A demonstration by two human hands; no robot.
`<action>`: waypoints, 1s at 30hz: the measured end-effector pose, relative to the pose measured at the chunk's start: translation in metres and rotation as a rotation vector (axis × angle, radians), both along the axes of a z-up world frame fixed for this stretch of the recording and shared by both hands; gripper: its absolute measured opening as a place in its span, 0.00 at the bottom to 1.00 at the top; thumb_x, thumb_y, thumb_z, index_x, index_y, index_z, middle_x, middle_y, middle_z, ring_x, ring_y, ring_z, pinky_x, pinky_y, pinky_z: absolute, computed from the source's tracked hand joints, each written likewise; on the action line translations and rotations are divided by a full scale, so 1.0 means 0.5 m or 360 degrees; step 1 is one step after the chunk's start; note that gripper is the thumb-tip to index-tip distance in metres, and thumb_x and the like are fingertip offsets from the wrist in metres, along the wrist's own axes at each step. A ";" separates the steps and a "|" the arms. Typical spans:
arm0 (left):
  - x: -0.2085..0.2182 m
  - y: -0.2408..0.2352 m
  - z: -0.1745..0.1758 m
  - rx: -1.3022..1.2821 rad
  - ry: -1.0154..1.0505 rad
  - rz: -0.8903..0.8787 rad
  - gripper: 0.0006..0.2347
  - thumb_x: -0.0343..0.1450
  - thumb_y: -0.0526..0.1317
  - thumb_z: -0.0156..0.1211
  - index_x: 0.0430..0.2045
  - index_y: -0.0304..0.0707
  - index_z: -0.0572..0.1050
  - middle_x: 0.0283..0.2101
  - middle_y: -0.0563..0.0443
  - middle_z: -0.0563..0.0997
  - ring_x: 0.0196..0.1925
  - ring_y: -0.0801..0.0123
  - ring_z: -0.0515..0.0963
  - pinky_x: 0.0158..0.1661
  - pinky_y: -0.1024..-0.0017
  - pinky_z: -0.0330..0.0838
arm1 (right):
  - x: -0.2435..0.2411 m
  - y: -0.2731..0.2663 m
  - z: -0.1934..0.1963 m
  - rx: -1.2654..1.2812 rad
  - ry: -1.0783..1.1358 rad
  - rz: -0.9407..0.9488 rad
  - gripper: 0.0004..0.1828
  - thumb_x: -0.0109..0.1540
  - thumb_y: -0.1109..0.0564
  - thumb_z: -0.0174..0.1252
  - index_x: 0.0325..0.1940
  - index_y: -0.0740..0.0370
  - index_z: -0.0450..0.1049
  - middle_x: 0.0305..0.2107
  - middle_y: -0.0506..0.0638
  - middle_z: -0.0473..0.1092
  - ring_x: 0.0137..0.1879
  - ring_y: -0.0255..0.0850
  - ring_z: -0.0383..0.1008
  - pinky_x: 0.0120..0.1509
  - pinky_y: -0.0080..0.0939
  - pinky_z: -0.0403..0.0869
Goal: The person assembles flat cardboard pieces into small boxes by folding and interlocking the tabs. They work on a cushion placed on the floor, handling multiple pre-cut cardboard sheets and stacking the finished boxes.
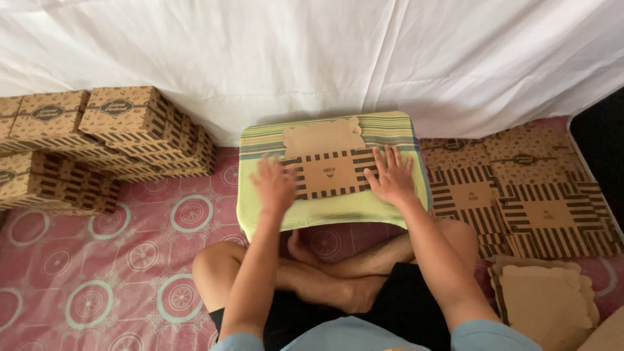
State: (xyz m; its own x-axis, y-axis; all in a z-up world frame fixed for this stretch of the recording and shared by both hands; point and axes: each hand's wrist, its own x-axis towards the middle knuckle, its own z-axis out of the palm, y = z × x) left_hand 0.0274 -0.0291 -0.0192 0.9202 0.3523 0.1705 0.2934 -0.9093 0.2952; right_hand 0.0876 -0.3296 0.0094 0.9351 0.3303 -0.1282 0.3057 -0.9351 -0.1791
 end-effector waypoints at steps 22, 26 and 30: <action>-0.044 -0.019 0.045 0.0030 0.0520 -0.0434 0.31 0.78 0.63 0.21 0.76 0.51 0.49 0.80 0.46 0.44 0.81 0.56 0.41 0.74 0.51 0.33 | 0.001 -0.004 -0.025 0.0095 -0.0181 0.0006 0.41 0.70 0.28 0.34 0.81 0.51 0.48 0.73 0.64 0.51 0.81 0.57 0.43 0.76 0.78 0.44; -0.070 0.041 0.040 0.0040 0.0545 -0.0259 0.32 0.78 0.65 0.24 0.76 0.51 0.49 0.79 0.44 0.46 0.81 0.54 0.42 0.74 0.46 0.35 | 0.000 -0.004 -0.020 0.0139 -0.0174 0.0013 0.41 0.70 0.29 0.34 0.81 0.52 0.48 0.73 0.64 0.51 0.81 0.58 0.43 0.76 0.78 0.43; -0.085 0.080 0.014 -0.0013 0.0505 -0.0058 0.32 0.78 0.64 0.19 0.76 0.53 0.50 0.79 0.45 0.46 0.81 0.54 0.41 0.73 0.46 0.30 | -0.003 -0.005 -0.022 0.0169 -0.0212 0.0009 0.41 0.70 0.28 0.35 0.80 0.52 0.51 0.72 0.65 0.54 0.80 0.59 0.46 0.75 0.78 0.44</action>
